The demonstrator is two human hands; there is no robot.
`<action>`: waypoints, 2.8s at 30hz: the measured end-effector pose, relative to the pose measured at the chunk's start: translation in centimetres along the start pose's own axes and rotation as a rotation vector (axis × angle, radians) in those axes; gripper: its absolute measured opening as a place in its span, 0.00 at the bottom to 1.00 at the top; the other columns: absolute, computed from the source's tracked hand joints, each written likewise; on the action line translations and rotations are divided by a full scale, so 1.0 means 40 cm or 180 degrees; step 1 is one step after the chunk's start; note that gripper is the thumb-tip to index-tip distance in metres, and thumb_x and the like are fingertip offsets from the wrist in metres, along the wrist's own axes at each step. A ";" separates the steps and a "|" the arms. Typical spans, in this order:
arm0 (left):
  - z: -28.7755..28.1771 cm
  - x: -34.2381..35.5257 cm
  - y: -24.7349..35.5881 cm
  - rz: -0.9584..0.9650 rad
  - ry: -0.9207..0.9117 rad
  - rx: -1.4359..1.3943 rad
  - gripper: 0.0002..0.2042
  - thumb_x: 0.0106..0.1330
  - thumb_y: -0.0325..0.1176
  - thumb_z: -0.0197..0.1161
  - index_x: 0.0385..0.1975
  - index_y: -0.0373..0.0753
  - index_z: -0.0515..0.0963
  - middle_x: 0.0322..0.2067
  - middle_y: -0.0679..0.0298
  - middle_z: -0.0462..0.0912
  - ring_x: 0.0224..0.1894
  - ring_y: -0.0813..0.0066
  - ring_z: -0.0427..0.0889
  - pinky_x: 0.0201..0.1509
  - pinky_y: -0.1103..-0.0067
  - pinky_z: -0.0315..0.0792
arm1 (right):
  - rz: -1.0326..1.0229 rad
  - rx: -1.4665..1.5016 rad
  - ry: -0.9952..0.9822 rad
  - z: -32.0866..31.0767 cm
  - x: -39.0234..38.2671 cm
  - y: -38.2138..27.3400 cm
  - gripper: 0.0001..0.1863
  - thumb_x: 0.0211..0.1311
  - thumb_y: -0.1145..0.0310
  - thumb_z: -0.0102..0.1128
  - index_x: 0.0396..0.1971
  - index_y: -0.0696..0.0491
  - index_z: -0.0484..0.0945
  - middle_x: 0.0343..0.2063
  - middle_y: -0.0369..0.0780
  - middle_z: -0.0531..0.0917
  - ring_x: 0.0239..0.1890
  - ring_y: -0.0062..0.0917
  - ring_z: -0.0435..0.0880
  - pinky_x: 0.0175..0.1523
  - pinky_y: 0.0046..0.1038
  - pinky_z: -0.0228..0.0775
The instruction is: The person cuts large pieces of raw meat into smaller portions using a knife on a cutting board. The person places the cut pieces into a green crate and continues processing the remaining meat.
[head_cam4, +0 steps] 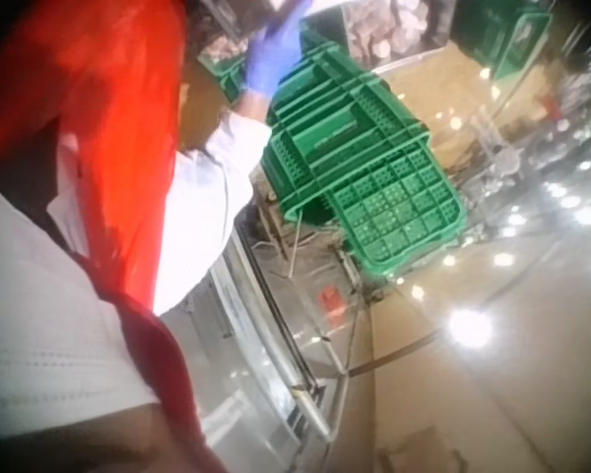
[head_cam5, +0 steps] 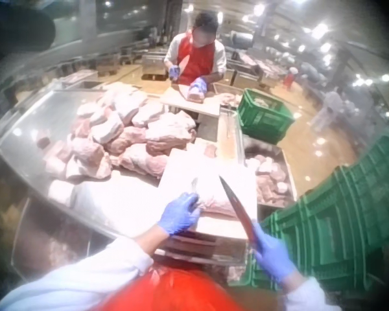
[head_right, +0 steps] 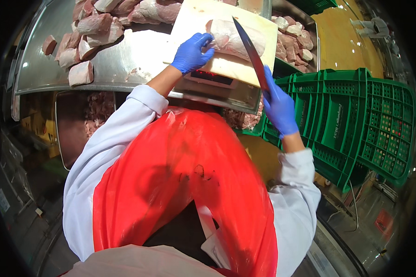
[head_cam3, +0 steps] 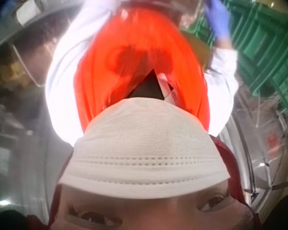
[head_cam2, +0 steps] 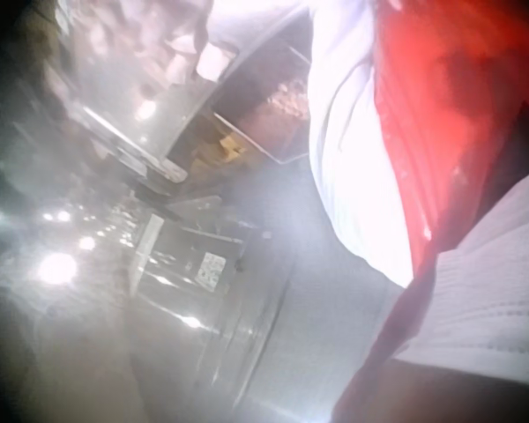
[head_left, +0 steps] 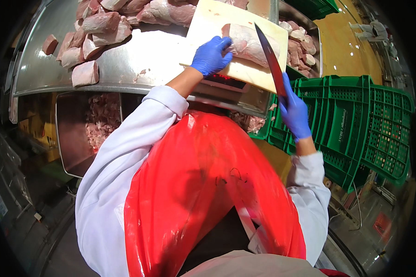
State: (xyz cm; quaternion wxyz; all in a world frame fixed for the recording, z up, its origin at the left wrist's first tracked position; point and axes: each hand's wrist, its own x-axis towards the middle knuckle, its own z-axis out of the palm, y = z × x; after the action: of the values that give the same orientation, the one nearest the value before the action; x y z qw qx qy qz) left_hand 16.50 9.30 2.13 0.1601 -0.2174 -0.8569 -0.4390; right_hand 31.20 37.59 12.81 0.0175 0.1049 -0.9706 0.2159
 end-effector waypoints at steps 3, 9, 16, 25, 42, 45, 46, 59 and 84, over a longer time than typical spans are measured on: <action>0.000 -0.020 -0.033 -0.0181 -0.0163 -0.0315 0.07 0.60 0.33 0.64 0.34 0.39 0.77 0.29 0.55 0.78 0.31 0.53 0.79 0.38 0.66 0.76 | -0.0043 0.0091 0.0408 0.102 0.131 -0.041 0.43 0.62 0.71 0.60 0.76 0.31 0.55 0.41 0.50 0.85 0.36 0.50 0.85 0.40 0.45 0.78; -0.014 -0.033 -0.021 -0.0249 -0.0090 -0.0485 0.05 0.60 0.30 0.62 0.28 0.37 0.75 0.27 0.53 0.77 0.30 0.49 0.79 0.36 0.64 0.75 | -0.0454 -0.0666 0.0089 0.198 0.244 -0.078 0.44 0.61 0.73 0.56 0.76 0.29 0.53 0.28 0.48 0.83 0.26 0.45 0.84 0.32 0.46 0.77; -0.010 -0.039 -0.035 -0.0348 0.0070 -0.0621 0.05 0.61 0.29 0.64 0.31 0.34 0.77 0.24 0.59 0.77 0.25 0.65 0.79 0.33 0.72 0.75 | -0.0417 -0.1632 -0.1004 0.042 0.104 -0.061 0.47 0.58 0.77 0.53 0.78 0.34 0.50 0.23 0.47 0.82 0.23 0.43 0.84 0.28 0.45 0.77; 0.023 -0.005 -0.013 -0.0322 0.0419 -0.0175 0.21 0.58 0.39 0.72 0.48 0.38 0.75 0.43 0.56 0.78 0.36 0.63 0.82 0.40 0.69 0.78 | -0.0643 -0.1292 -0.0594 0.194 0.295 -0.139 0.42 0.63 0.74 0.50 0.77 0.45 0.49 0.24 0.47 0.85 0.25 0.42 0.86 0.28 0.43 0.77; 0.030 -0.020 -0.041 -0.0312 0.0448 -0.0052 0.04 0.60 0.32 0.62 0.31 0.40 0.77 0.32 0.53 0.81 0.33 0.49 0.82 0.40 0.61 0.78 | -0.0390 -0.1286 -0.1164 0.090 0.046 -0.073 0.45 0.58 0.77 0.53 0.77 0.50 0.48 0.23 0.47 0.84 0.24 0.42 0.85 0.28 0.45 0.76; -0.028 0.004 -0.099 -0.0909 0.0322 0.0444 0.05 0.60 0.33 0.61 0.31 0.39 0.77 0.34 0.50 0.81 0.34 0.46 0.82 0.41 0.60 0.77 | 0.0070 -0.1507 -0.1575 0.026 -0.078 -0.077 0.49 0.55 0.79 0.54 0.78 0.46 0.45 0.23 0.49 0.83 0.22 0.45 0.83 0.28 0.46 0.76; -0.055 0.015 -0.123 -0.0904 0.0473 0.0538 0.07 0.60 0.34 0.61 0.30 0.37 0.77 0.32 0.49 0.81 0.34 0.45 0.82 0.41 0.59 0.77 | 0.0092 -0.1385 -0.1541 0.011 -0.113 -0.070 0.49 0.56 0.79 0.54 0.78 0.44 0.46 0.23 0.49 0.83 0.22 0.45 0.83 0.28 0.46 0.75; -0.086 0.256 -0.266 -0.0208 -0.0480 0.0561 0.12 0.59 0.35 0.68 0.39 0.37 0.80 0.34 0.51 0.86 0.35 0.54 0.87 0.43 0.68 0.79 | 0.0752 0.1013 0.0713 0.129 -0.080 -0.032 0.42 0.64 0.73 0.58 0.77 0.43 0.52 0.14 0.47 0.70 0.14 0.31 0.66 0.26 0.32 0.66; -0.023 0.347 -0.364 -0.0365 -0.0179 -0.2008 0.10 0.64 0.31 0.65 0.41 0.36 0.77 0.33 0.65 0.80 0.35 0.77 0.77 0.40 0.79 0.74 | 0.1915 -0.0636 -0.0290 0.379 0.094 -0.448 0.45 0.63 0.74 0.53 0.78 0.42 0.44 0.24 0.50 0.83 0.23 0.50 0.82 0.30 0.50 0.76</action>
State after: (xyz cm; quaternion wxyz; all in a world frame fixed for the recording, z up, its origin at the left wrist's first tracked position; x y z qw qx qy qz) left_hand -2.73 4.19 -0.82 0.0361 -0.2198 -0.6936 -0.6851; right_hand 31.46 14.60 6.80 -0.0804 -0.1795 -0.9743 0.1100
